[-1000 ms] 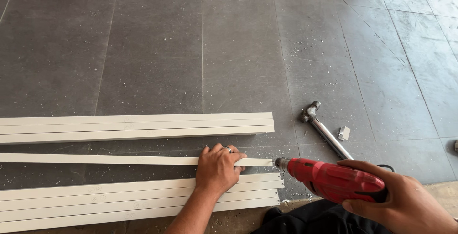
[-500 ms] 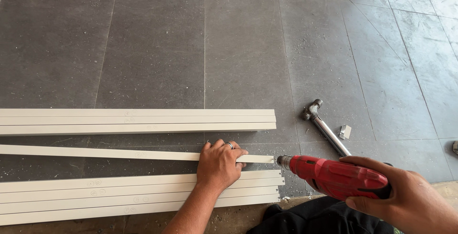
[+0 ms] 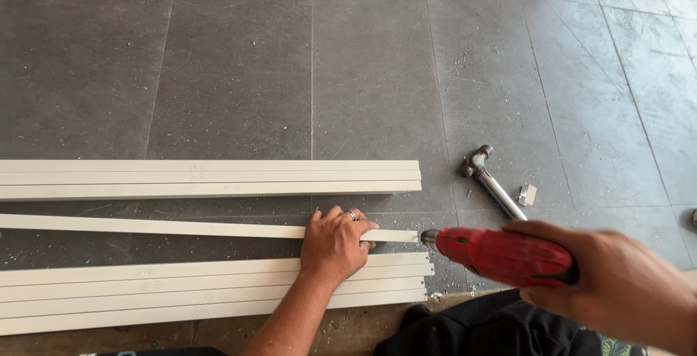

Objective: The person sits on the floor and uses a red electric drill to bore a hole into the end of each of a set of long white strips, holding each strip steady with the other hand. After drilling, the person gathers the drilled strips and stacks them together on the floor.

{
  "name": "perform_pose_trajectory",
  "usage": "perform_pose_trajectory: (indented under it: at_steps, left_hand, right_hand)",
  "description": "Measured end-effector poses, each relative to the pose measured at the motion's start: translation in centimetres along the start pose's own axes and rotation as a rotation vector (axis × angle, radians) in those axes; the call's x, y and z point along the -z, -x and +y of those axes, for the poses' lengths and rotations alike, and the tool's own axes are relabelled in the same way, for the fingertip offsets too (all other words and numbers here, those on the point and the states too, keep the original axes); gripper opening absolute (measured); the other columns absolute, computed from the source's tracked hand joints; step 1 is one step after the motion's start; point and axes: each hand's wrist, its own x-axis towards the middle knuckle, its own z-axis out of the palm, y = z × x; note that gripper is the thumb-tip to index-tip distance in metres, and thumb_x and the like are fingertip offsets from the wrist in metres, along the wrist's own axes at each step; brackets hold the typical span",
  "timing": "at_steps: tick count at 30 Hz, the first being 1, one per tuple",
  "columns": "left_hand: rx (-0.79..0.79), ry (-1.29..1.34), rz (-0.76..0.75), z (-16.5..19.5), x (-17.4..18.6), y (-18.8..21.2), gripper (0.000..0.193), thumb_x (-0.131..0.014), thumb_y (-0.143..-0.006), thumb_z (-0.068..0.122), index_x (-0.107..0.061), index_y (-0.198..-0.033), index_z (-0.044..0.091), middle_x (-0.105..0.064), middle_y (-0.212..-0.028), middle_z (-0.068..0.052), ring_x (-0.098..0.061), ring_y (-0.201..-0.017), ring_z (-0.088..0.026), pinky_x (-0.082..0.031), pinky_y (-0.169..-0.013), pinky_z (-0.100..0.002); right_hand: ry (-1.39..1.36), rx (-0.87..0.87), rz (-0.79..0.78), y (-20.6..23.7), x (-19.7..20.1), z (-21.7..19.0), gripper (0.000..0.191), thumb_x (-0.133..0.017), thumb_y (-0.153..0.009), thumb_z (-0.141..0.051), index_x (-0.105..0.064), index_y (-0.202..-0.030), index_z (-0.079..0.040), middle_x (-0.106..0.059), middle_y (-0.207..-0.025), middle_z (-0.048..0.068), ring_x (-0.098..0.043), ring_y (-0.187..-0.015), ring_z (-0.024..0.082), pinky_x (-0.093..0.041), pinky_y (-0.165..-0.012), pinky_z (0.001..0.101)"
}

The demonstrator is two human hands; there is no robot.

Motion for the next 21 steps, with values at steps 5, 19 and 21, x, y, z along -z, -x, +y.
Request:
perform_pose_trajectory:
  at_steps: [5, 19, 21]
  left_hand:
    - [-0.045, -0.027, 0.042, -0.2, -0.1, 0.0, 0.025, -0.08, -0.083, 0.031, -0.078, -0.108, 0.027, -0.074, -0.108, 0.005, -0.065, -0.097, -0.019, -0.045, -0.093, -0.05]
    - [-0.004, -0.117, 0.085, 0.5, 0.3, 0.5, 0.029, -0.081, -0.08, 0.04, -0.079, -0.108, 0.034, -0.075, -0.109, 0.012, -0.065, -0.098, -0.018, -0.047, -0.092, -0.041]
    - [-0.021, -0.122, 0.099, 0.4, 0.2, 0.4, 0.031, -0.082, -0.078, 0.041, -0.079, -0.108, 0.034, -0.074, -0.11, 0.01, -0.065, -0.1, -0.018, -0.047, -0.092, -0.043]
  right_hand:
    - [0.58, 0.395, 0.076, 0.1, 4.9, -5.2, 0.062, -0.065, -0.089, -0.032, -0.049, -0.148, -0.041, -0.073, -0.102, -0.005, -0.075, -0.08, 0.009, -0.066, -0.071, 0.0307]
    - [0.695, 0.58, 0.207, 1.9, 7.9, -9.8, 0.069, -0.076, -0.06, -0.016, -0.07, -0.127, -0.034, -0.078, -0.103, 0.006, -0.073, -0.096, 0.028, -0.058, -0.084, 0.0408]
    - [0.671, 0.579, 0.195, 1.7, 7.3, -8.9, 0.06, -0.073, -0.066, -0.018, -0.072, -0.124, -0.031, -0.079, -0.1, 0.007, -0.074, -0.093, 0.027, -0.058, -0.083, 0.0408]
